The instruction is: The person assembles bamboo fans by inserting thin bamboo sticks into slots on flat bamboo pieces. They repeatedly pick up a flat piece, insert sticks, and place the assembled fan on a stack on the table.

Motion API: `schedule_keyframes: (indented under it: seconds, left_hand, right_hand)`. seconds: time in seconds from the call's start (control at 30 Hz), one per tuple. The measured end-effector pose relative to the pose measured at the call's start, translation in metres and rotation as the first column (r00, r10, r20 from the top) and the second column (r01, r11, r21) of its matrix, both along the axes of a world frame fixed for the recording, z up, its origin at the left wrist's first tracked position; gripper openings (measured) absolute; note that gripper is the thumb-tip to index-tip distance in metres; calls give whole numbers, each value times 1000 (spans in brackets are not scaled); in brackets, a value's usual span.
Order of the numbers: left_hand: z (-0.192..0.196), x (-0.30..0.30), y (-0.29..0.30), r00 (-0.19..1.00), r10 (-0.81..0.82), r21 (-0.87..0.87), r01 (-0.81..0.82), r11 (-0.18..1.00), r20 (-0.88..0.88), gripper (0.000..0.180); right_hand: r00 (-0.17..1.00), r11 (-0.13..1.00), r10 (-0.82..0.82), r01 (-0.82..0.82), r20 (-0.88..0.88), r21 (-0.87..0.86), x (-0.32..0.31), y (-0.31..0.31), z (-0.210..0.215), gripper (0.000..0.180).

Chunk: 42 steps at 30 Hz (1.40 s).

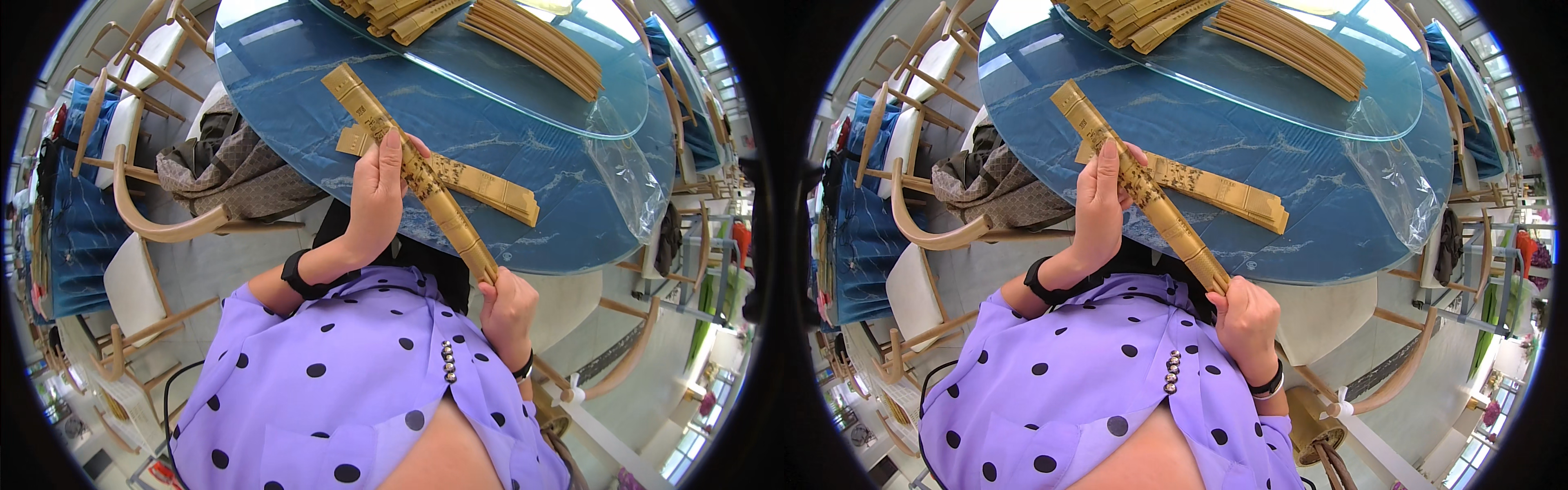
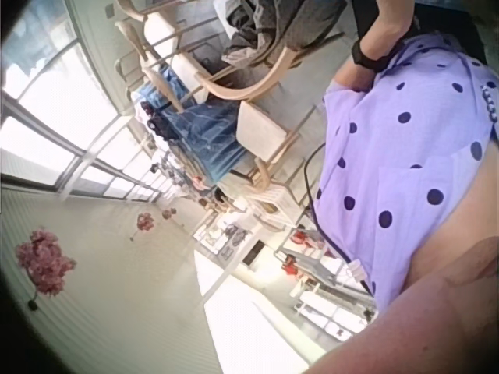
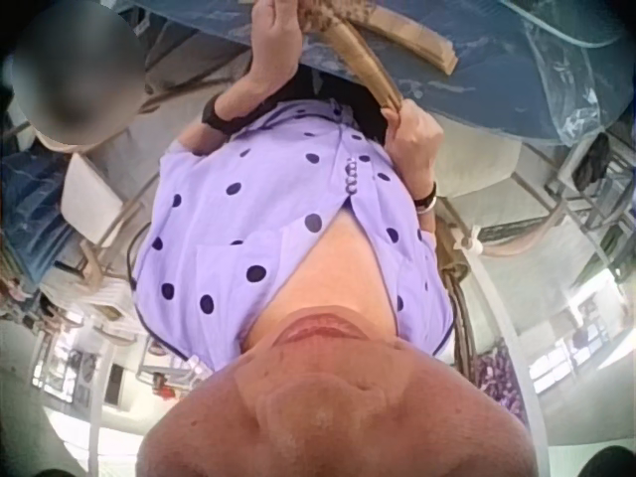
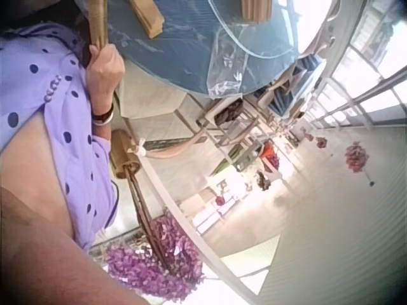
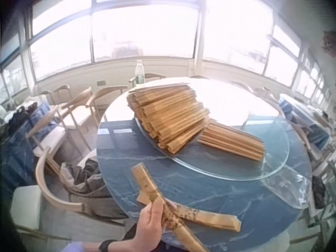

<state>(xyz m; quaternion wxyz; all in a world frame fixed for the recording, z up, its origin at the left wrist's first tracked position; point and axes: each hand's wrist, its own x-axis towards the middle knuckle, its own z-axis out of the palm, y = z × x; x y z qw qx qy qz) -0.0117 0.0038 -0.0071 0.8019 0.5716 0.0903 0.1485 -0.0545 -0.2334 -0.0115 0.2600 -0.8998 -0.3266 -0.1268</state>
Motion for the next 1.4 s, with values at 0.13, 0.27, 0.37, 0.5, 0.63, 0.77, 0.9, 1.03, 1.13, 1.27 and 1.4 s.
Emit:
schedule_keyframes:
  seconds: [0.13,0.27,0.37,0.5,0.63,0.77,0.9,1.03,1.13,1.27,1.4]
  left_hand:
    - [1,1,4,999,-16,-30,17,999,29,45]
    - [3,-1,-3,999,-1,10,1,1000,33,44]
    - [-4,-3,-2,999,8,52,-10,999,36,43]
    - [3,1,2,999,0,61,-3,998,52,43]
    - [9,5,5,997,51,69,-55,996,56,45]
    - [4,4,10,999,38,49,-38,998,3,45]
    - [1,8,16,998,67,55,-66,996,-7,45]
    - [-3,10,11,998,54,17,-54,998,-21,44]
    - [-3,8,11,999,21,54,-19,998,-50,45]
    - [-4,8,6,999,32,129,-27,991,-37,47]
    - [-5,14,14,1000,-23,279,27,960,-17,46]
  right_hand:
    - [999,1000,24,-24,-41,3,0,-2,0,41]
    - [998,999,35,-34,-51,31,-1,-2,-1,41]
    - [997,1000,22,-21,-67,17,0,-2,-1,40]
    - [993,999,32,-33,-117,-6,-1,0,-1,39]
    - [986,996,67,-58,-151,66,1,3,7,32]
    - [988,992,53,-35,-147,122,1,4,11,24]
    - [988,983,83,-60,-127,174,6,4,17,21]
    - [995,980,86,-76,-50,185,9,5,14,23]
    - [996,976,87,-87,7,201,8,7,15,24]
    - [998,981,57,-58,8,183,7,15,21,26]
    - [994,981,107,-110,24,158,8,20,17,27]
